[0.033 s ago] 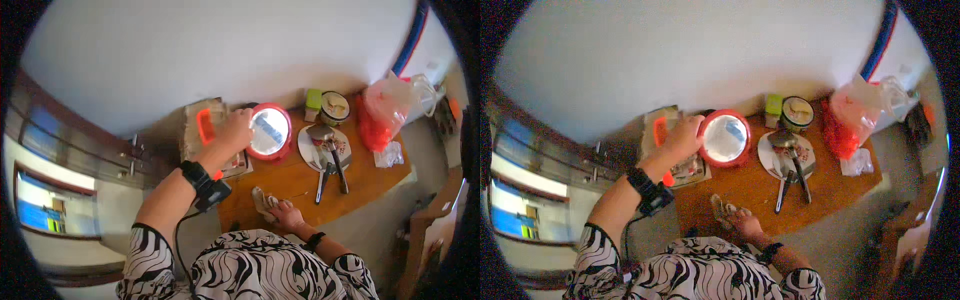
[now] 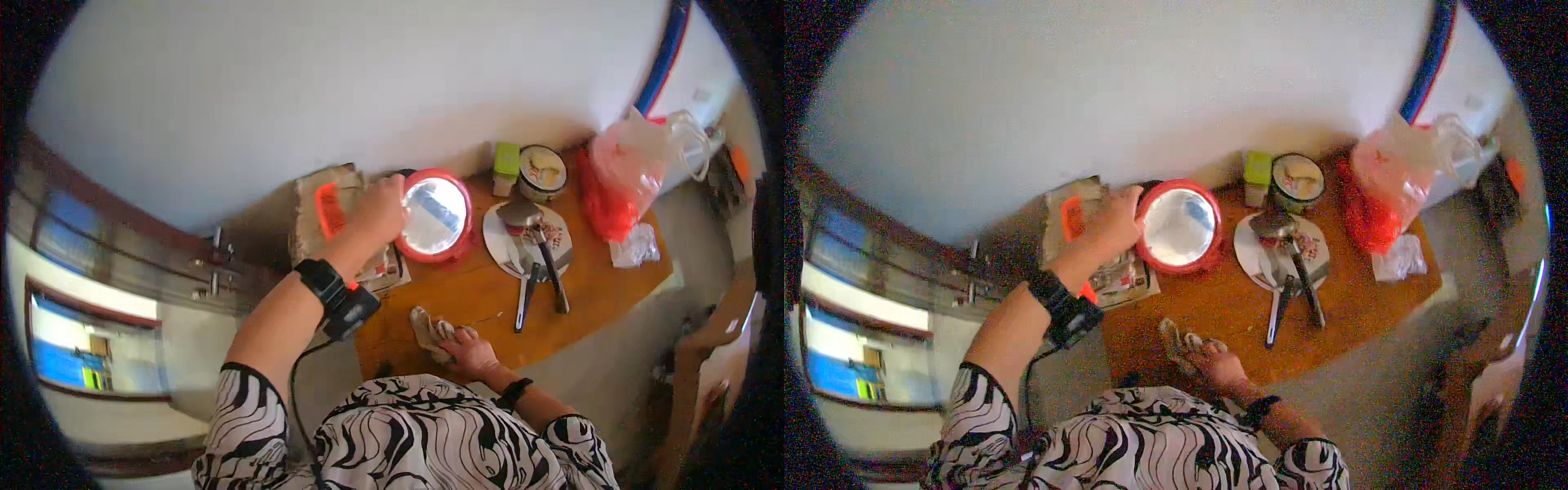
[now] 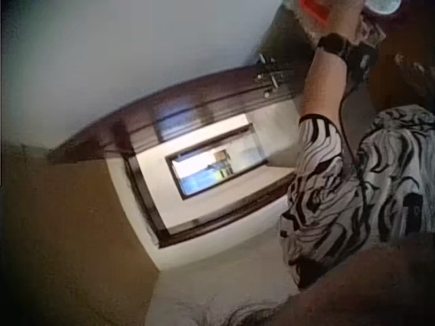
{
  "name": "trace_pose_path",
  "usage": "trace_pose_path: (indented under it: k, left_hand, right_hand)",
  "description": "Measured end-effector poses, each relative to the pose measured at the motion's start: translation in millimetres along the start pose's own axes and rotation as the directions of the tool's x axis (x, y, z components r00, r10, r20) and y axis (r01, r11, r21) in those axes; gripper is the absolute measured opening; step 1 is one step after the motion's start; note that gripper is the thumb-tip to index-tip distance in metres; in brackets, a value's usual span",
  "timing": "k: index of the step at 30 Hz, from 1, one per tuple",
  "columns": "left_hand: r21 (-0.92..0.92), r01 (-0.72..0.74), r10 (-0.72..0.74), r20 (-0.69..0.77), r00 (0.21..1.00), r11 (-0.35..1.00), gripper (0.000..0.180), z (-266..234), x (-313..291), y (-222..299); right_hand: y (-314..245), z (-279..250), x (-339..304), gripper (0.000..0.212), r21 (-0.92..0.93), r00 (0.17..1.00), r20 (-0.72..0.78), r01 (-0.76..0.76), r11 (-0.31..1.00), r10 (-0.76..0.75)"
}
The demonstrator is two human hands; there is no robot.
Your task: The person wipes a cluttered wooden table with a cloth, moving aside plastic bags, a plate, a container, and a sieve to clean the surface underneath. The person continues wiping the table surface after rearranging the items.
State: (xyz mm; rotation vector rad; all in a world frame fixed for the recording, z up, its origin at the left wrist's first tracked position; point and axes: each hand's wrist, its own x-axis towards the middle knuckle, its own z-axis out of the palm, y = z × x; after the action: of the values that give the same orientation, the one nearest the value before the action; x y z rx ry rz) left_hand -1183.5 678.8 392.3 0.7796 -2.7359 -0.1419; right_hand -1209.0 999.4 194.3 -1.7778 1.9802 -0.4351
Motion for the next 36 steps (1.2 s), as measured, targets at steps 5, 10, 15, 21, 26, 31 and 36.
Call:
trace_pose_path:
  k: [5,10,15,21,26,31,36]
  left_hand:
    - [0.132,0.302,-0.329,0.354,0.876,0.944,0.056,46.7,49.5,-24.5]
    - [-0.022,0.265,-0.242,0.335,0.910,0.964,0.036,66.6,64.7,-33.5]
    - [-0.209,0.117,-0.070,0.220,0.973,0.971,0.033,37.4,73.2,1.1]
    - [-0.156,-0.207,0.176,-0.187,0.966,0.966,0.029,-15.8,84.8,17.4]
    - [-0.128,-0.204,0.157,-0.304,0.940,0.971,0.032,-53.8,82.7,9.2]
    - [-0.133,-0.231,0.196,-0.232,0.953,0.964,0.032,-56.2,75.0,7.0]
    - [-0.101,-0.284,0.260,-0.201,0.945,0.954,0.031,-29.4,76.5,18.5]
  right_hand:
    - [-4.7,-5.2,-3.6,0.051,0.072,0.999,-0.039,-0.024,0.997,0.027]
    - [2.7,2.3,-4.6,0.051,0.128,0.989,-0.150,0.034,0.991,-0.015]
    - [-7.0,-21.5,0.6,0.050,0.135,0.998,-0.063,0.003,0.991,0.006]
    - [21.6,-13.9,32.8,0.046,0.011,0.992,-0.118,-0.052,0.999,0.053]
    - [60.3,-31.1,118.6,0.046,-0.022,0.914,-0.301,-0.292,0.956,0.272]
    - [87.4,-66.8,206.2,0.039,0.075,0.777,-0.510,-0.387,0.919,0.368]
    - [72.6,-34.7,249.1,0.031,-0.266,0.918,-0.268,-0.363,0.893,0.293]
